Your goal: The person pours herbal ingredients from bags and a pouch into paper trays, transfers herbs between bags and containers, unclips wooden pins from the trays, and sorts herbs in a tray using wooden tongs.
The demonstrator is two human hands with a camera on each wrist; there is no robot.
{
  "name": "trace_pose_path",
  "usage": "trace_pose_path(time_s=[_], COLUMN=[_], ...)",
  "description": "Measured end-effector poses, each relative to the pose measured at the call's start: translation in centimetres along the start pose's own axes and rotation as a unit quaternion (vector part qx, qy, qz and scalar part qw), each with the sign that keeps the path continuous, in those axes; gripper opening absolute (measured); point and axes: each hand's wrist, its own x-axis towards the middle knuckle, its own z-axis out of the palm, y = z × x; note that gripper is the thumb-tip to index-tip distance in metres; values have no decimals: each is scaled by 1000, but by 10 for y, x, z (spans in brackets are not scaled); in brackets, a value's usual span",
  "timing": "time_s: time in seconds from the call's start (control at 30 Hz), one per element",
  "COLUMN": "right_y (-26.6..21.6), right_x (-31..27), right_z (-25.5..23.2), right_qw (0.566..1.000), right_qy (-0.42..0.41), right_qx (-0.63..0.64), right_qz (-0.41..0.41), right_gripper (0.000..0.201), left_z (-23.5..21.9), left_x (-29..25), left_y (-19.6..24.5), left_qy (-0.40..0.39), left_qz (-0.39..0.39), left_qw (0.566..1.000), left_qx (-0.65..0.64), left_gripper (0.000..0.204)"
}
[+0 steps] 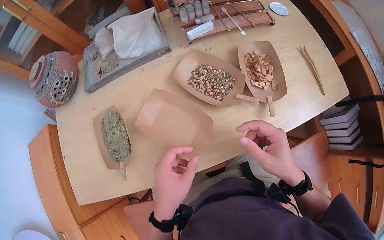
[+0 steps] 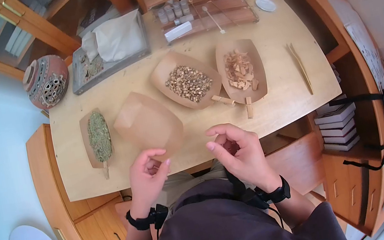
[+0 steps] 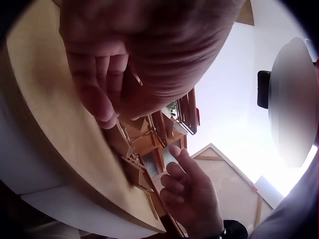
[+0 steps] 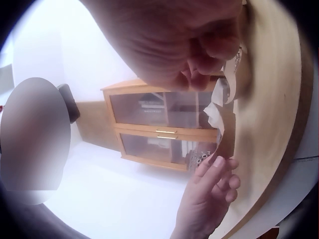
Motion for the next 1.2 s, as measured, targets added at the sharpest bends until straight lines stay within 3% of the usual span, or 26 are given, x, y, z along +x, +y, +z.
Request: trace_pose_path(time_s=[0.1,0.2,0.23,0.3,0.37,0.43,0.47,0.57,0.63,0.67,0.73,0.87,1.0,1.07,1.2], right_y=[-10,-7,-9,-13,-15,-19,-25,-54,-77,-91,-127,-185,-228,-241,-257], right_x=[0,-1,-2,-3,-4,-2,0,9,20,27,47,101,170,205,256], right_z=[9,13,12,7,-2,-14,-22,-47,-62,-68,-75,-82,-80,-84,-85], right_qw=[998,995,996,988,989,990,986,971,959,950,933,889,887,880,893], right_qy=[1,-2,3,27,53,77,128,229,259,281,287,267,221,213,218], right_qx=[64,95,94,130,122,112,102,64,40,23,-46,-167,-173,-234,-217], right_qz=[7,14,7,74,58,46,33,-22,-104,-138,-213,-331,-367,-355,-328], right_gripper=[37,44,44,37,34,30,28,27,27,29,32,35,38,41,45], left_z=[-3,0,1,3,1,3,1,-5,-5,-8,-18,-23,-24,-27,-29], left_x=[-8,-7,-7,-5,-4,-7,-4,6,9,12,20,22,24,26,25], left_y=[10,18,20,25,20,13,10,3,1,-14,-52,-54,-54,-55,-51], left_qy=[-9,-73,-74,-78,-100,-113,-113,-95,-53,-50,-107,-114,-114,-115,-131], left_qz=[53,155,162,190,234,243,249,257,159,163,97,132,125,138,124], left_qw=[998,982,981,975,962,959,958,949,953,951,964,950,941,936,929], left_qx=[24,77,78,83,94,-88,-92,-154,-252,-257,-222,-260,-292,-303,-324], left_gripper=[23,28,28,27,33,49,49,57,41,41,33,26,23,23,23])
